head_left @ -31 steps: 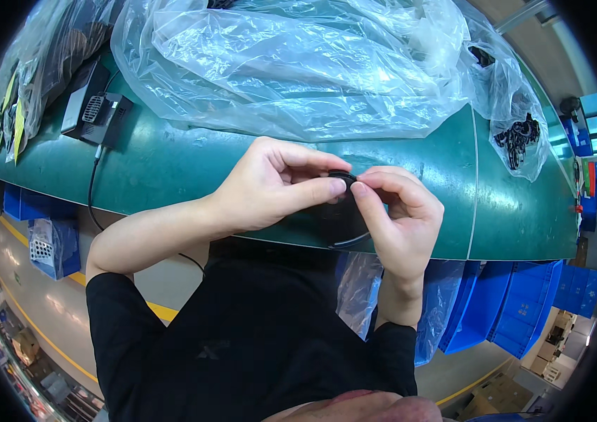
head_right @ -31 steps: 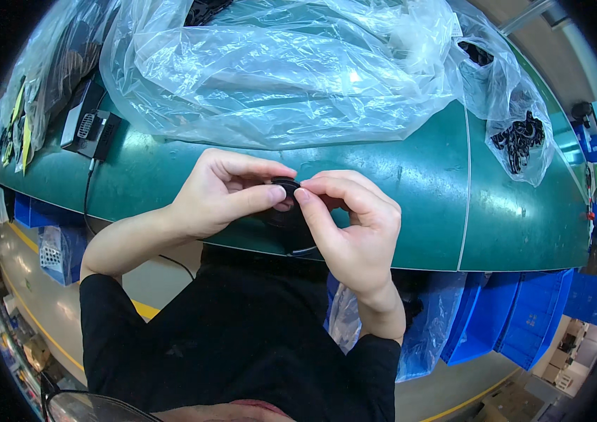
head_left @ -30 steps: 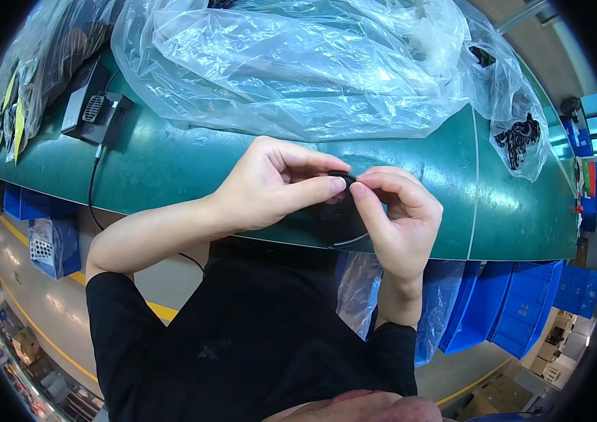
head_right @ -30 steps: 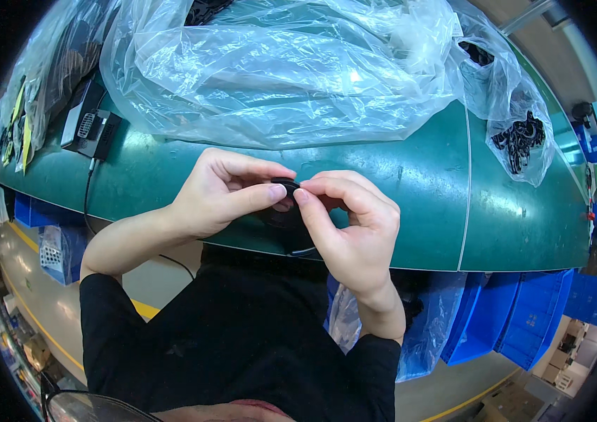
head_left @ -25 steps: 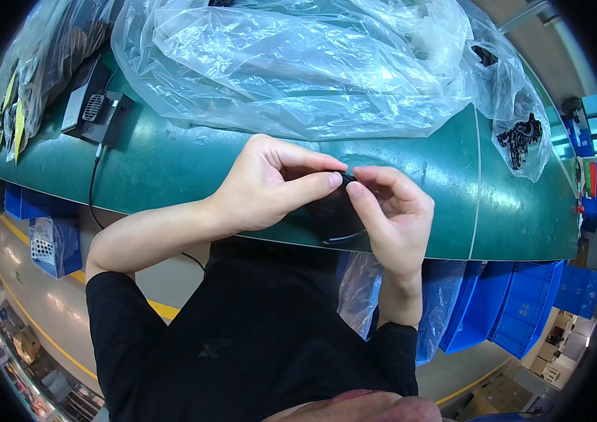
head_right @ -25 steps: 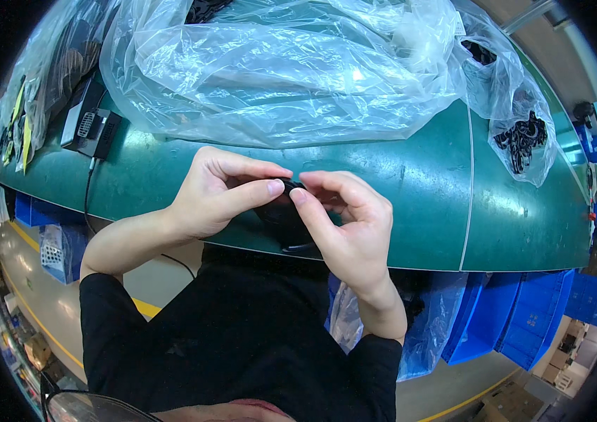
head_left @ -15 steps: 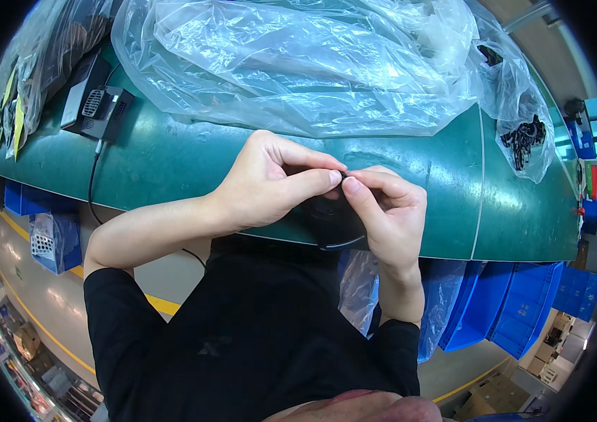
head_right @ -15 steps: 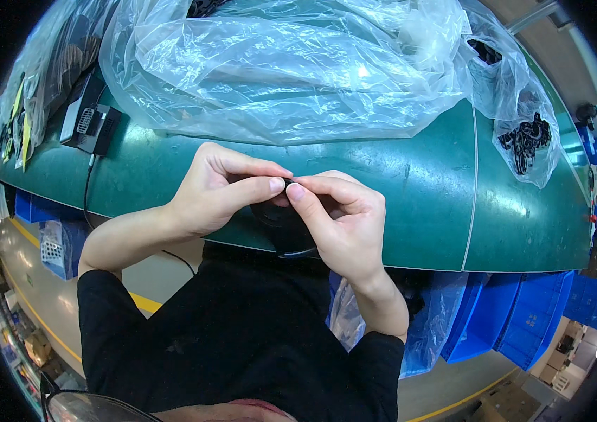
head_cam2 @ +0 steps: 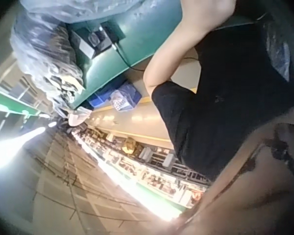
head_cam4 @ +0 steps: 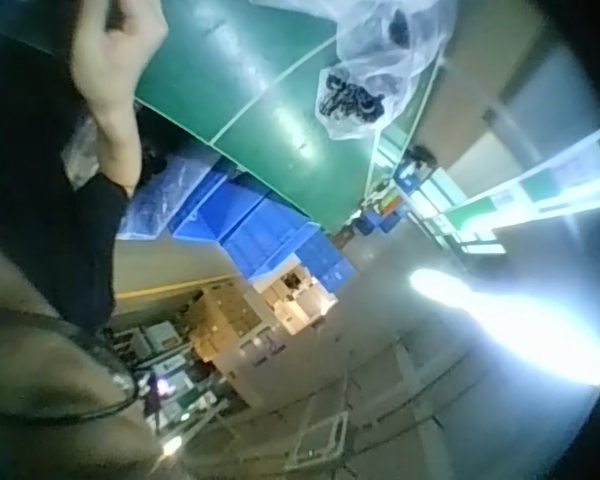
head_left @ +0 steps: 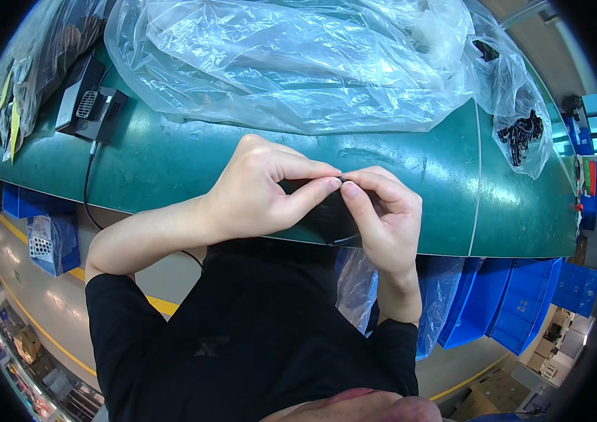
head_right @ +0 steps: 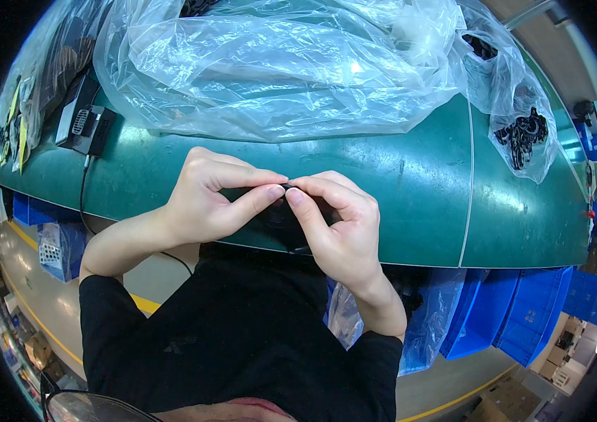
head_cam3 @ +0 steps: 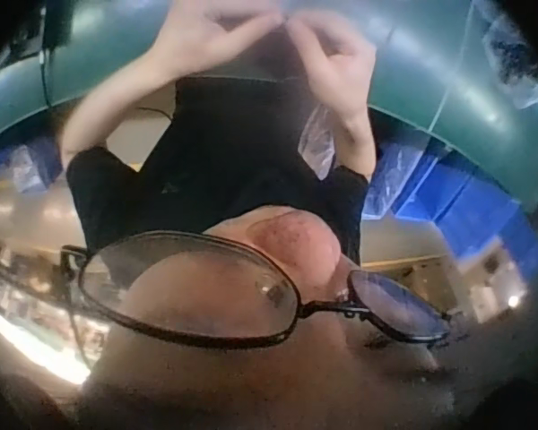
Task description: The person assembles small black plastic housing parts and rubber seals by hand on an assembly line.
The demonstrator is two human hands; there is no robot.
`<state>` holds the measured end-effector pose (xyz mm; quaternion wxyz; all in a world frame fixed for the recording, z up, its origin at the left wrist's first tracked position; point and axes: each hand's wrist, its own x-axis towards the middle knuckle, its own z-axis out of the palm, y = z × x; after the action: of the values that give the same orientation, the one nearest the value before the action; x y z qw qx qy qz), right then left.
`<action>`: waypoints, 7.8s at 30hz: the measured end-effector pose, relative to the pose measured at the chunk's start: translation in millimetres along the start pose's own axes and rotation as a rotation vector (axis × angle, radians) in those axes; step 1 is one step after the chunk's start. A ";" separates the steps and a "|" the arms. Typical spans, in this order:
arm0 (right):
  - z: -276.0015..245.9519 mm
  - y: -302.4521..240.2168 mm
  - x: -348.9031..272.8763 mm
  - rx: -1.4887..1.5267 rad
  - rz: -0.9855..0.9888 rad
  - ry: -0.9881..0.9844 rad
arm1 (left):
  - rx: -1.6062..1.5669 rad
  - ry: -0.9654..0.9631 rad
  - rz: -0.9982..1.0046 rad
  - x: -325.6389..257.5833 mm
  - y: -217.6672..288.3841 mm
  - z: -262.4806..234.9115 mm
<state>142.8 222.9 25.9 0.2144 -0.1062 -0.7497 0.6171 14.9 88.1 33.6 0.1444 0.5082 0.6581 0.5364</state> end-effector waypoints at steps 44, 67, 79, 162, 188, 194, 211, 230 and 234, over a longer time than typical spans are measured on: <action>-12.4 -6.7 1.5 0.218 0.103 0.206 | -0.803 -0.238 -0.612 -1.1 6.6 3.7; -7.6 -7.0 -3.3 0.286 0.149 0.139 | -0.752 -0.268 -0.541 -3.1 4.8 3.2; -1.3 -1.9 -18.9 0.291 0.133 0.170 | -0.705 -0.267 -0.482 -5.3 5.8 4.4; 75.6 57.7 369.8 -1.152 -0.752 0.066 | -0.134 -0.234 -0.038 0.0 -21.0 -1.8; -63.4 -36.1 125.0 -0.047 0.040 -0.314 | -0.877 0.097 -0.583 13.3 -15.0 -5.3; -58.7 -28.0 72.2 -0.214 -0.004 -0.589 | -0.871 -0.123 -0.532 13.9 -8.0 1.0; -254.2 51.6 196.0 -0.576 -0.012 0.449 | -0.651 -0.285 -0.496 34.4 -6.2 32.3; -351.3 112.1 355.5 -1.023 -0.223 0.536 | -0.561 -0.337 -0.484 36.5 -13.9 34.6; -312.7 87.9 347.1 -1.159 -0.171 0.540 | -0.551 -0.280 -0.515 35.5 -9.2 30.7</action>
<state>-32.3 664.0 52.4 0.3517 -0.2963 -0.8869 0.0444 17.0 135.4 26.6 0.4934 0.3370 0.5694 0.5646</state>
